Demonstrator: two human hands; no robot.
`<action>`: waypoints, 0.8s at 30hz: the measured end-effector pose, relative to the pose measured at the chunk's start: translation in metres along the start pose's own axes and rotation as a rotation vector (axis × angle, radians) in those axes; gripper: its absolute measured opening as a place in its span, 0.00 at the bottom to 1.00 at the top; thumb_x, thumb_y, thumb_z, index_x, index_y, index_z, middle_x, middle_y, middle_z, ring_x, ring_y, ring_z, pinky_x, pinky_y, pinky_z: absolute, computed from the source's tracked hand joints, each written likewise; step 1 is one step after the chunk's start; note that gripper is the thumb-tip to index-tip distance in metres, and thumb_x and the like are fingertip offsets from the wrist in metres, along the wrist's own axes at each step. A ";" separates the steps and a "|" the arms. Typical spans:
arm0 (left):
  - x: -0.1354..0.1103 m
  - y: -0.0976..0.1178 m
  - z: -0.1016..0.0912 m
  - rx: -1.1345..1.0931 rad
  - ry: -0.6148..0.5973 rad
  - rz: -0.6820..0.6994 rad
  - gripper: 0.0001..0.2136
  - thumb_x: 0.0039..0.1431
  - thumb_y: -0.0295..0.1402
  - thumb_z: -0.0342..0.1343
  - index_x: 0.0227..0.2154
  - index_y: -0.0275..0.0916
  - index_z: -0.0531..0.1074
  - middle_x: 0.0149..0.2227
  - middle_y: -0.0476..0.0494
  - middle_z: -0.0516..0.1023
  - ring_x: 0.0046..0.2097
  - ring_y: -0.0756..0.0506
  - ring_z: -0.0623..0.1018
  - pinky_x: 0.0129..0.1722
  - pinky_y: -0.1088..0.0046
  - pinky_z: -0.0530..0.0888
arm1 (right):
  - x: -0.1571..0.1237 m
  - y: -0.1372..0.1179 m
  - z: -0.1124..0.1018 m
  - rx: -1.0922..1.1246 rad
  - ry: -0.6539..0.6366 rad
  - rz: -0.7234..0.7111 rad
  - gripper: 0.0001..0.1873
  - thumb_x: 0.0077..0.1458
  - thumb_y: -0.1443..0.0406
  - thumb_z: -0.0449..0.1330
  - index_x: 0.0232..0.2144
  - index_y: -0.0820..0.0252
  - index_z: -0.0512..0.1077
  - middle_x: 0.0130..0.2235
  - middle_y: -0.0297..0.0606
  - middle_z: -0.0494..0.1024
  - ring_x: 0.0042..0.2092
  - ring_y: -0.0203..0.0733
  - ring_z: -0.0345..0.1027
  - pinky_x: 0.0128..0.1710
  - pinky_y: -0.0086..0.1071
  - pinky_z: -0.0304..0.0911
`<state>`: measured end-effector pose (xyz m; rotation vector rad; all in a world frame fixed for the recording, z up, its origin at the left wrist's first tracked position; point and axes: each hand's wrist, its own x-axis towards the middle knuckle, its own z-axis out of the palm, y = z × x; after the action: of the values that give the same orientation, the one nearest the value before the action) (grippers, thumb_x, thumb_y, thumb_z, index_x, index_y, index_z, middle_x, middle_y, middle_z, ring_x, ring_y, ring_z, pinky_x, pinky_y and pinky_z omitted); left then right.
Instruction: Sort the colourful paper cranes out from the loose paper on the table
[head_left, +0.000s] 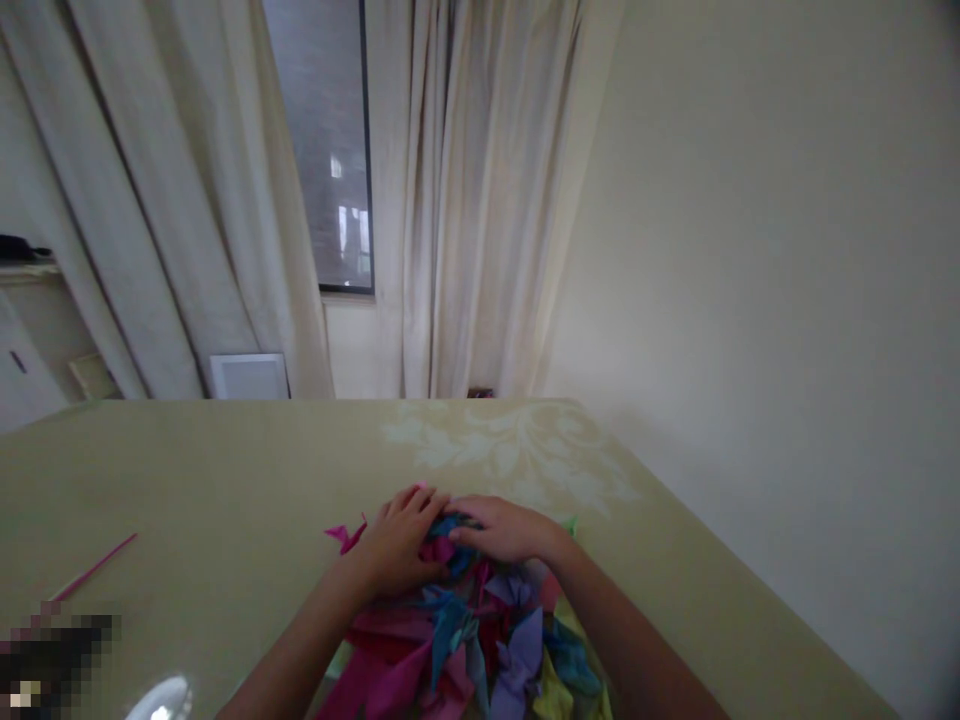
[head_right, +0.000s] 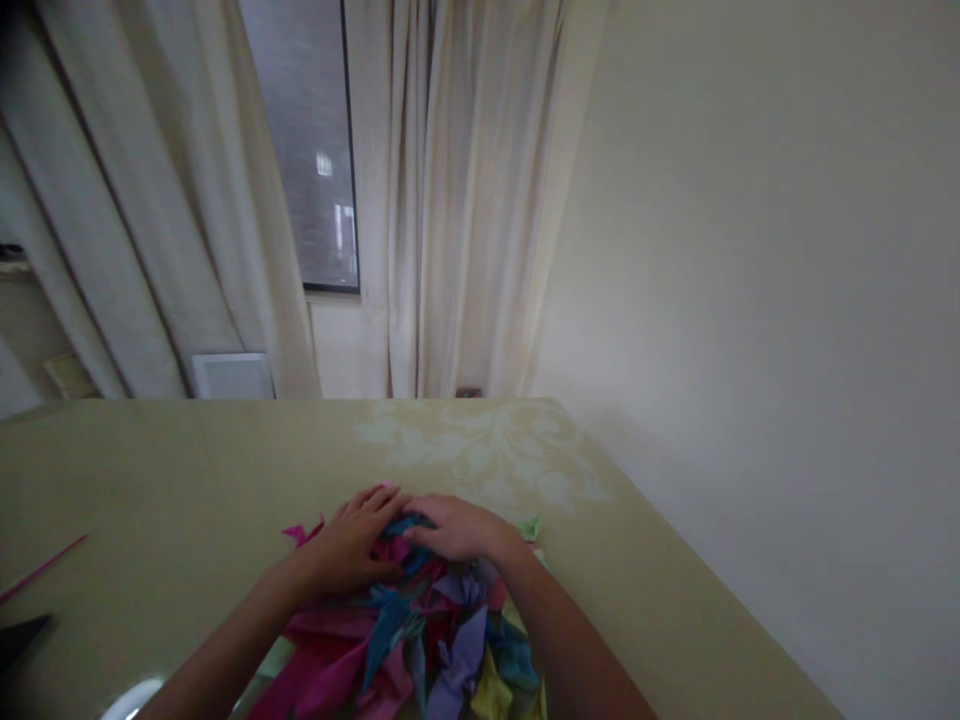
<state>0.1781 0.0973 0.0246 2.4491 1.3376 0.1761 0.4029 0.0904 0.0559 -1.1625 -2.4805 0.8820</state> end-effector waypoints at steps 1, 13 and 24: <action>0.000 -0.004 0.001 0.002 -0.013 0.003 0.44 0.51 0.44 0.67 0.72 0.46 0.60 0.75 0.35 0.56 0.76 0.27 0.52 0.71 0.43 0.58 | -0.005 -0.005 -0.006 -0.023 0.019 0.028 0.25 0.67 0.55 0.60 0.63 0.55 0.72 0.63 0.44 0.76 0.64 0.53 0.69 0.67 0.46 0.61; -0.006 -0.002 -0.024 0.027 -0.012 0.019 0.25 0.58 0.40 0.62 0.59 0.43 0.73 0.65 0.35 0.72 0.67 0.31 0.70 0.65 0.55 0.67 | -0.056 -0.059 -0.046 -0.135 0.121 0.105 0.36 0.66 0.45 0.60 0.69 0.55 0.66 0.68 0.47 0.70 0.68 0.56 0.64 0.69 0.49 0.57; -0.007 -0.005 -0.024 0.141 -0.013 -0.142 0.15 0.59 0.36 0.59 0.48 0.39 0.75 0.55 0.33 0.79 0.56 0.32 0.79 0.55 0.56 0.74 | -0.071 -0.026 -0.027 -0.144 -0.048 0.318 0.62 0.42 0.41 0.76 0.73 0.56 0.59 0.75 0.53 0.56 0.74 0.66 0.48 0.73 0.54 0.48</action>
<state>0.1642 0.1001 0.0461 2.4509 1.5599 0.0325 0.4458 0.0343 0.0950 -1.6362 -2.4714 0.8256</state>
